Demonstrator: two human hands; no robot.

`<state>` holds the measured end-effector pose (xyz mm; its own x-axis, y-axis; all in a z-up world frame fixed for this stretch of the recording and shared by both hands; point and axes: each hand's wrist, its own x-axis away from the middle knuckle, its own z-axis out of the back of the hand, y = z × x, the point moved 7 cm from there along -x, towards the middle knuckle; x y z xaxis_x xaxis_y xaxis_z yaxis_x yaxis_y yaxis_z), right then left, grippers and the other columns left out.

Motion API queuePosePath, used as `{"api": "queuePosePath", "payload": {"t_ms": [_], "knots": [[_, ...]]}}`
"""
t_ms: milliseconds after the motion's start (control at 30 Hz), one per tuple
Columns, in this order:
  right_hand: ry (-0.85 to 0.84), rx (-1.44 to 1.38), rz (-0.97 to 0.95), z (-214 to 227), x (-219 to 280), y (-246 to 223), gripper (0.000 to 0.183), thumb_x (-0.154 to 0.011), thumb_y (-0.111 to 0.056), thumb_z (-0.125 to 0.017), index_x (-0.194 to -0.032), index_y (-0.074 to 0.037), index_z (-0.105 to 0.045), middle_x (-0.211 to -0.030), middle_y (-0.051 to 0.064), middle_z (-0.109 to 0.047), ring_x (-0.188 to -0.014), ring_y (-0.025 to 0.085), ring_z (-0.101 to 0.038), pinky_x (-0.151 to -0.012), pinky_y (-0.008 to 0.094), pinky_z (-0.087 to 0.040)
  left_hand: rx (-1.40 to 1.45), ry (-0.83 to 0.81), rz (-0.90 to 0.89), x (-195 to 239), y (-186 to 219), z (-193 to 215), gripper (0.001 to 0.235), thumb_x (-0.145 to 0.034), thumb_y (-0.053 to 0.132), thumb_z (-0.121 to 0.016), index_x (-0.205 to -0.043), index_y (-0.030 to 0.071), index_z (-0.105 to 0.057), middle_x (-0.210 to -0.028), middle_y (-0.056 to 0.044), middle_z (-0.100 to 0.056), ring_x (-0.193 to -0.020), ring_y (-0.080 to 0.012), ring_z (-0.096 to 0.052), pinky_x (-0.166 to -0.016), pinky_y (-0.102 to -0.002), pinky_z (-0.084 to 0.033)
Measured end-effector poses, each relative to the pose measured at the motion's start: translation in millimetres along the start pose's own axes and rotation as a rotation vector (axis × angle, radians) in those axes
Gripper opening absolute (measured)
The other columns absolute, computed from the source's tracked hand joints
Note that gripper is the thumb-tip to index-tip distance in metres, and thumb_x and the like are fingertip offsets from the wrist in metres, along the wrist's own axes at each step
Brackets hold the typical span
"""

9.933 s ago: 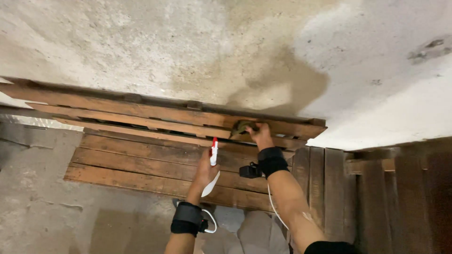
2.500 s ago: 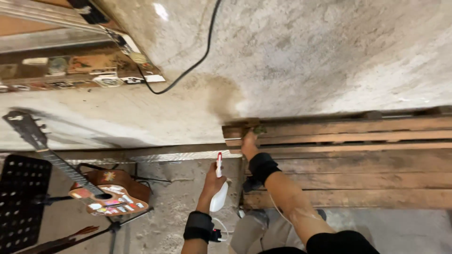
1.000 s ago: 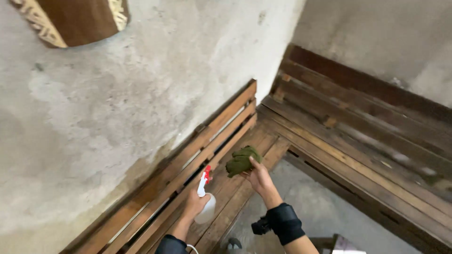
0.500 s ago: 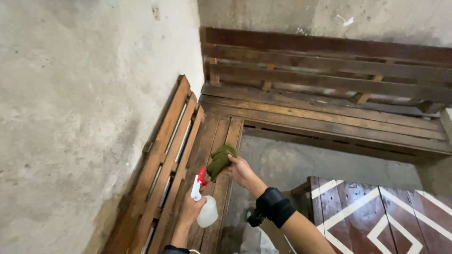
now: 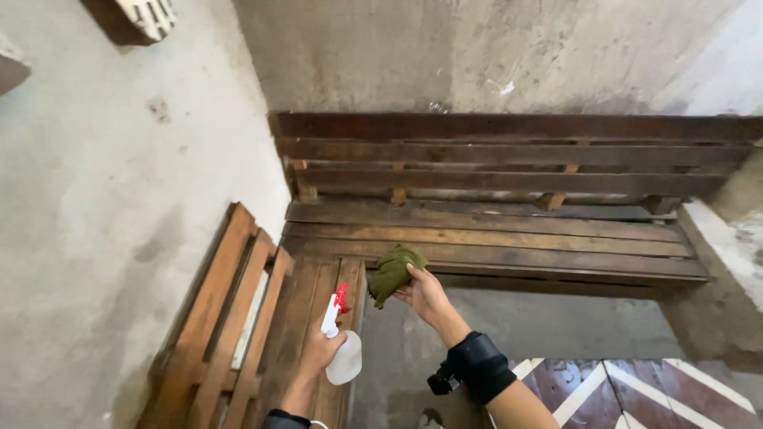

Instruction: The person sprays a cleaning solution onto various wooden surfaces and wipes them with a cloth. They clean a large table with a geometric pattern, a wooden bench, and a small round stool, moving between items in the room.

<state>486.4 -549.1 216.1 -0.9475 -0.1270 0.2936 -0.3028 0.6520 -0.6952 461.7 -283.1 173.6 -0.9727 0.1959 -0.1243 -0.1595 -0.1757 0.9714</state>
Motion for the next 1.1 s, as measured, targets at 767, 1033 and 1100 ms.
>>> {"api": "queuePosePath", "payload": {"t_ms": [767,1033,1100], "knots": [[0.347,0.017,0.124,201,-167,-210,0.042,-0.099,-0.032,-0.056,-0.134,-0.009,-0.051,-0.133,0.014,-0.065,-0.114,0.035,-0.066,-0.096,0.050,-0.051,0.209,-0.242,-0.032,-342,-1,-223,0.052,-0.079,0.001,-0.069,-0.131,0.005,-0.066,-0.108,-0.002,-0.073,-0.092,-0.0123,-0.063,-0.084,-0.029,-0.052],[0.427,-0.013,0.142,239,-280,-302,0.043,-0.097,-0.031,-0.056,-0.138,-0.018,-0.052,-0.133,0.007,-0.063,-0.106,0.032,-0.066,-0.091,0.047,-0.051,0.262,-0.406,-0.053,-489,29,-283,0.037,-0.088,0.010,-0.074,-0.123,0.006,-0.067,-0.108,0.000,-0.073,-0.102,-0.0105,-0.066,-0.090,-0.030,-0.053],[0.318,0.002,0.255,251,-303,-315,0.046,-0.102,-0.033,-0.060,-0.139,-0.007,-0.050,-0.133,0.015,-0.064,-0.104,0.035,-0.067,-0.089,0.049,-0.051,0.147,-0.437,-0.190,-513,54,-294,0.028,-0.090,0.012,-0.073,-0.117,0.006,-0.069,-0.105,-0.003,-0.077,-0.100,-0.0119,-0.069,-0.091,-0.031,-0.054]]}}
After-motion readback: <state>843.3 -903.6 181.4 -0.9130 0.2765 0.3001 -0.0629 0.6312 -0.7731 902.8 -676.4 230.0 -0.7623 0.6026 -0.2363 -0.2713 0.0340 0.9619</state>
